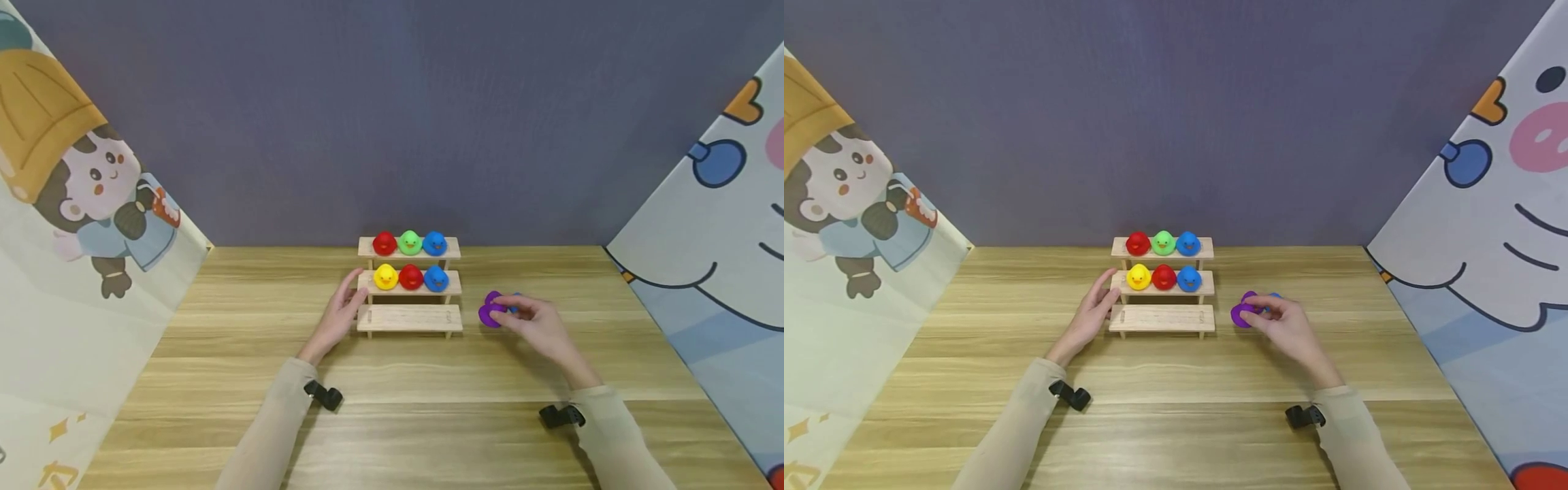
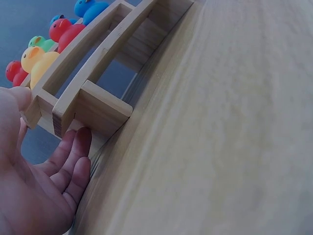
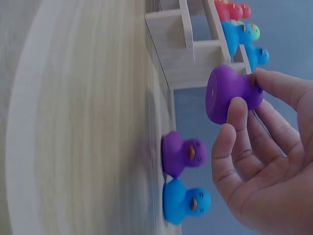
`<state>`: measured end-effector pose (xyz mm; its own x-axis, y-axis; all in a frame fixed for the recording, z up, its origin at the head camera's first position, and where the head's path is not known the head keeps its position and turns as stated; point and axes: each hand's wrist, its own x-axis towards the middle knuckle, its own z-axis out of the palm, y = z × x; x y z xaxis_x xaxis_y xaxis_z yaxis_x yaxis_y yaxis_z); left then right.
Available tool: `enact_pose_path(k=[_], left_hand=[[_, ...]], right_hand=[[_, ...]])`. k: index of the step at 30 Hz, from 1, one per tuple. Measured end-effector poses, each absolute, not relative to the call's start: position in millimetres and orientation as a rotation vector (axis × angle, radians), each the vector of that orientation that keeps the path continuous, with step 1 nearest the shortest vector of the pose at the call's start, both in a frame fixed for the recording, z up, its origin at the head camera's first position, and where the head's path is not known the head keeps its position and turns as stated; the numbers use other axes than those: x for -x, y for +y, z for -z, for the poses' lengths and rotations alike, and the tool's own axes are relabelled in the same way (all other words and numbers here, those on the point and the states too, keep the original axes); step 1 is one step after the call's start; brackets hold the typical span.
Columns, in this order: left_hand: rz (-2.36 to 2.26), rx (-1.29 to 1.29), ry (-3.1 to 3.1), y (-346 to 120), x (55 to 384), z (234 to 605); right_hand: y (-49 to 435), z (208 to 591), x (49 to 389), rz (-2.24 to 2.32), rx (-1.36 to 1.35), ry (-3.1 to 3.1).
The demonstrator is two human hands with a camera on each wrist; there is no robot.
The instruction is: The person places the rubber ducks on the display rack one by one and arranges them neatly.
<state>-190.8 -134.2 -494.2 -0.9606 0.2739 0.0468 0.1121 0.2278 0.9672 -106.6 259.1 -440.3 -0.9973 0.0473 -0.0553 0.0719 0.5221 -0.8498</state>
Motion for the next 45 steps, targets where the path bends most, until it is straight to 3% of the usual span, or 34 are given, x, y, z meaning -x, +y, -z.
enact_pose_path(k=[21, 45], left_hand=[[-1.852, -0.365, 2.328, -136.3, 190.6, 497.2], [-1.841, -0.377, 2.351, -135.6, 192.2, 495.4]], right_hand=[[202.8, 444.0, 112.9, 1.596, 0.134, 2.652], [152.2, 442.9, 129.6, 1.596, 0.207, 2.569]])
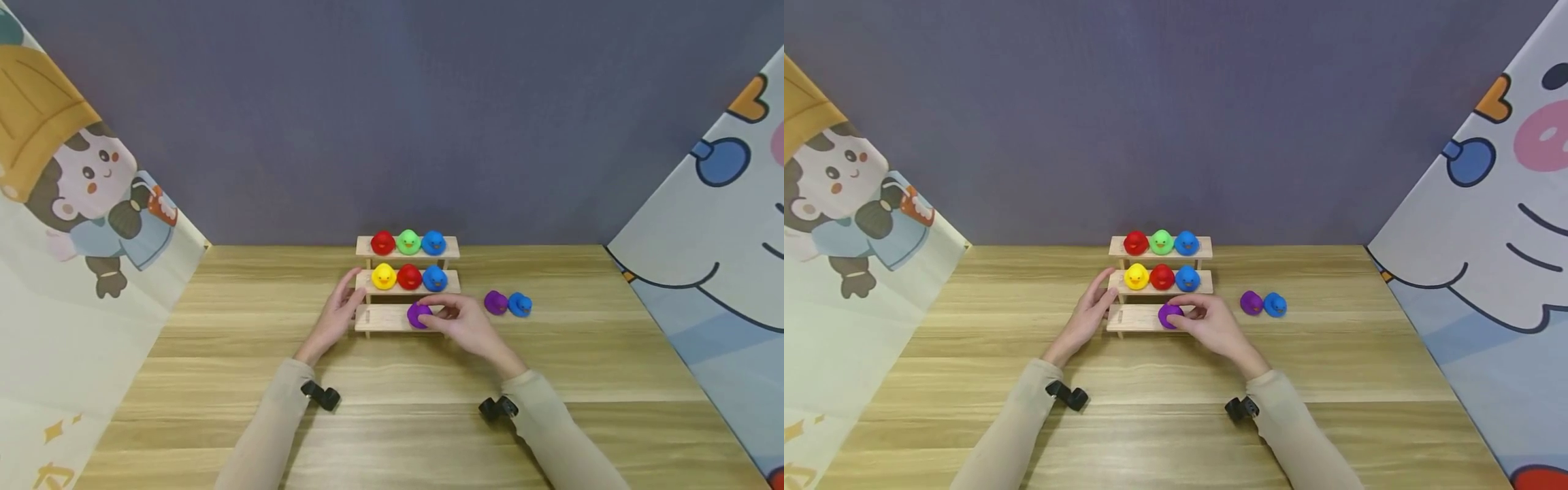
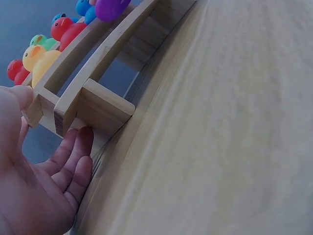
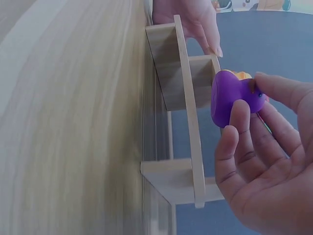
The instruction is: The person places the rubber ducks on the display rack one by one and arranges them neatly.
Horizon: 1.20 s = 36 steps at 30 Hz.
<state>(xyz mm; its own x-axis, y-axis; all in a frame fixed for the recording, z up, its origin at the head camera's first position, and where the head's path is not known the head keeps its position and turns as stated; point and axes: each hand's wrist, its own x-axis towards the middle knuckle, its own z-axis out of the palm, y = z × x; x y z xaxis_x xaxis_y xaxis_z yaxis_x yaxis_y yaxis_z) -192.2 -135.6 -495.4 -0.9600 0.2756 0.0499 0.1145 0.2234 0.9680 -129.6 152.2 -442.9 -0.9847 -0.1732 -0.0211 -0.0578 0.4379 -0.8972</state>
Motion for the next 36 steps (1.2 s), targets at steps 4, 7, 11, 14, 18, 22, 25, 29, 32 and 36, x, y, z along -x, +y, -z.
enact_pose_path(k=[4, 7, 11, 14, 18, 22, 25, 29, 32, 36], left_hand=[[-1.829, -0.379, 2.356, -134.9, 192.1, 493.1], [-1.828, -0.382, 2.358, -134.6, 192.9, 493.2], [-1.839, -0.381, 2.363, -134.4, 194.2, 494.0], [-1.844, -0.377, 2.367, -133.8, 194.6, 493.7], [-1.839, -0.365, 2.364, -133.3, 194.5, 493.6], [-1.83, -0.335, 2.36, -133.4, 193.9, 494.3], [-1.822, -0.319, 2.338, -133.3, 194.1, 493.2], [-1.801, -0.304, 2.317, -133.4, 196.4, 492.3], [-1.807, -0.3, 2.326, -133.6, 196.5, 492.8], [-1.83, -0.313, 2.342, -134.0, 194.4, 494.6]], right_hand=[[145.1, 442.9, 131.6, 1.592, 0.241, 2.583], [138.7, 442.5, 133.4, 1.604, 0.268, 2.568], [130.5, 443.2, 137.0, 1.617, 0.284, 2.565], [124.8, 444.8, 139.7, 1.642, 0.294, 2.547], [118.2, 447.3, 142.0, 1.656, 0.306, 2.52], [112.7, 449.1, 143.3, 1.637, 0.29, 2.52], [109.1, 450.3, 144.8, 1.623, 0.258, 2.524], [103.7, 450.9, 146.8, 1.612, 0.25, 2.532], [98.9, 450.6, 147.4, 1.613, 0.273, 2.532], [93.7, 451.7, 147.3, 1.617, 0.314, 2.527]])
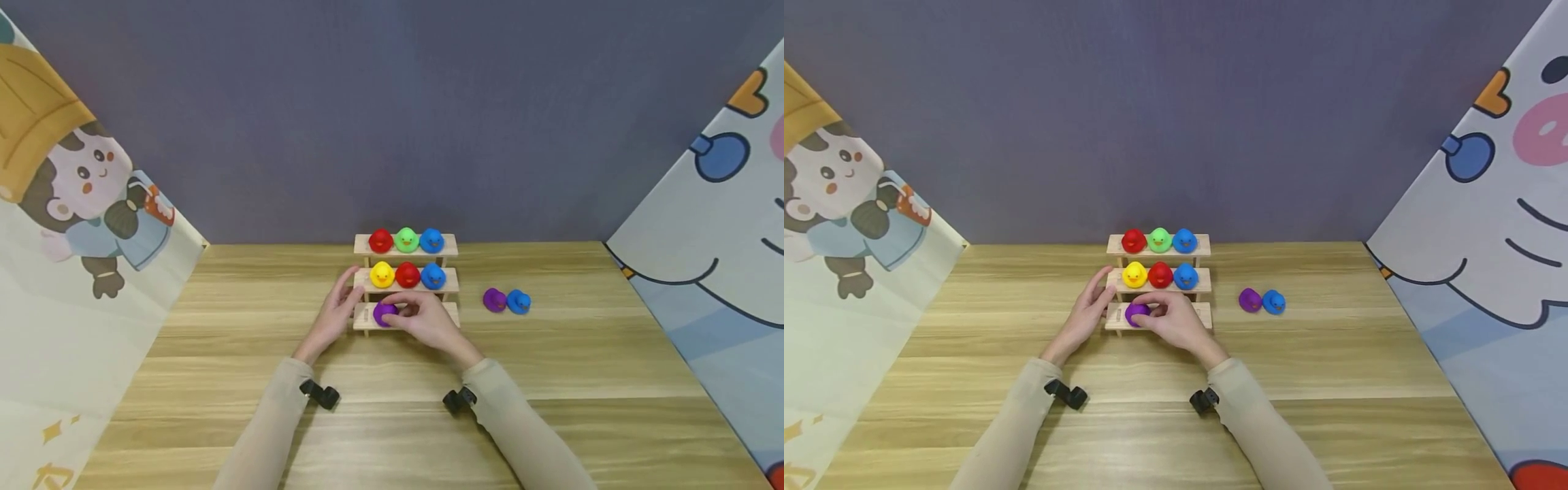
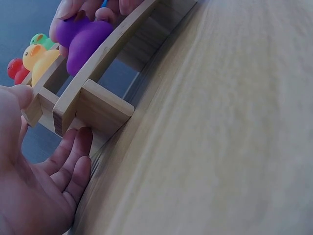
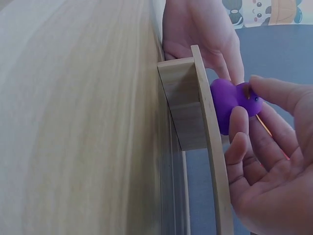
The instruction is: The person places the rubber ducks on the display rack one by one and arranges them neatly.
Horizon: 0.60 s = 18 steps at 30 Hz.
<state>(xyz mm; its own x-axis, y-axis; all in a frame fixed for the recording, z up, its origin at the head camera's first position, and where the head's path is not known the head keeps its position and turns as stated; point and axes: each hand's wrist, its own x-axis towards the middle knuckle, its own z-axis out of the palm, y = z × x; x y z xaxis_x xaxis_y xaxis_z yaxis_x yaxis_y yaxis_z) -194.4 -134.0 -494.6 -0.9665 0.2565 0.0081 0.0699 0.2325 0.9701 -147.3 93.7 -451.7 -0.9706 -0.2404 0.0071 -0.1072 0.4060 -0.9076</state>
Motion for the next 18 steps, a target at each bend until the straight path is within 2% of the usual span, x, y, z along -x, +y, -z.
enact_pose_path(k=[18], left_hand=[[-1.841, -0.337, 2.358, -134.3, 193.2, 497.6]], right_hand=[[89.6, 456.2, 147.9, 1.608, 0.304, 2.553]])
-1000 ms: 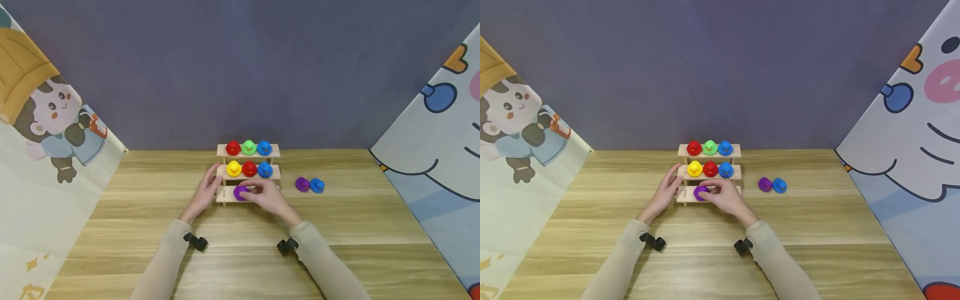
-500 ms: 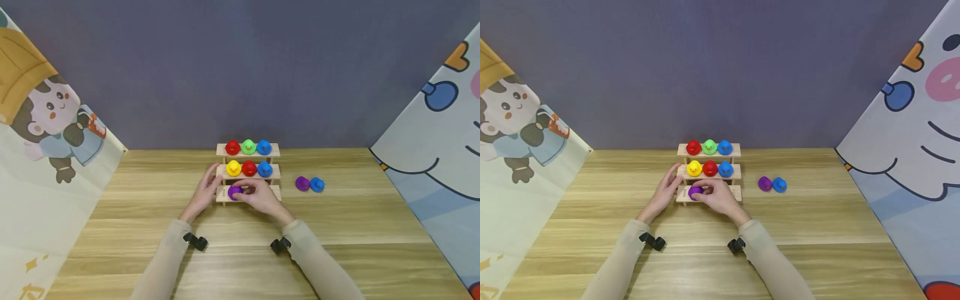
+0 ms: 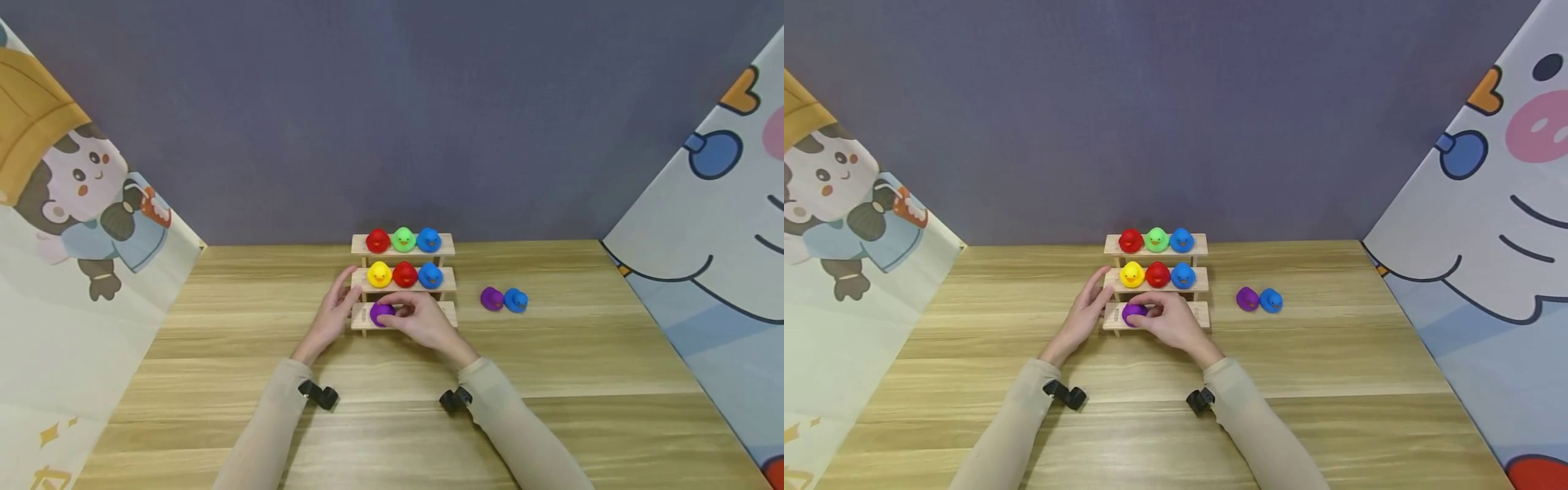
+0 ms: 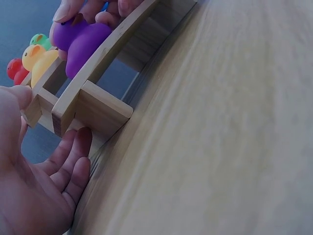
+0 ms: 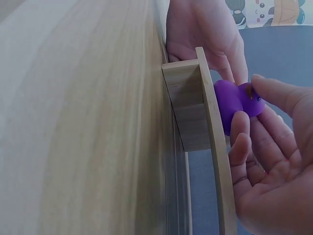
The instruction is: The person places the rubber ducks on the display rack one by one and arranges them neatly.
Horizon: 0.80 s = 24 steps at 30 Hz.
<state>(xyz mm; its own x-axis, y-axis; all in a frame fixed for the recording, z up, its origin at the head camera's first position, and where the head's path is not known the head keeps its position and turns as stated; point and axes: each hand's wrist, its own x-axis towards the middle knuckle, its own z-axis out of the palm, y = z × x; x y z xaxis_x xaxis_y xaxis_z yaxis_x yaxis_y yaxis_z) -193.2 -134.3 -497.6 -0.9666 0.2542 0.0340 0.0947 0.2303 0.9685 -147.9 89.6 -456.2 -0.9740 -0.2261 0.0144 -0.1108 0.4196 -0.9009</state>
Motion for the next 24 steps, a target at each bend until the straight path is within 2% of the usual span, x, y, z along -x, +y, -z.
enact_pose_path(k=[24], left_hand=[[-1.84, -0.328, 2.365, -134.0, 192.0, 497.2]], right_hand=[[107.0, 455.7, 146.3, 1.702, 0.269, 2.478]])
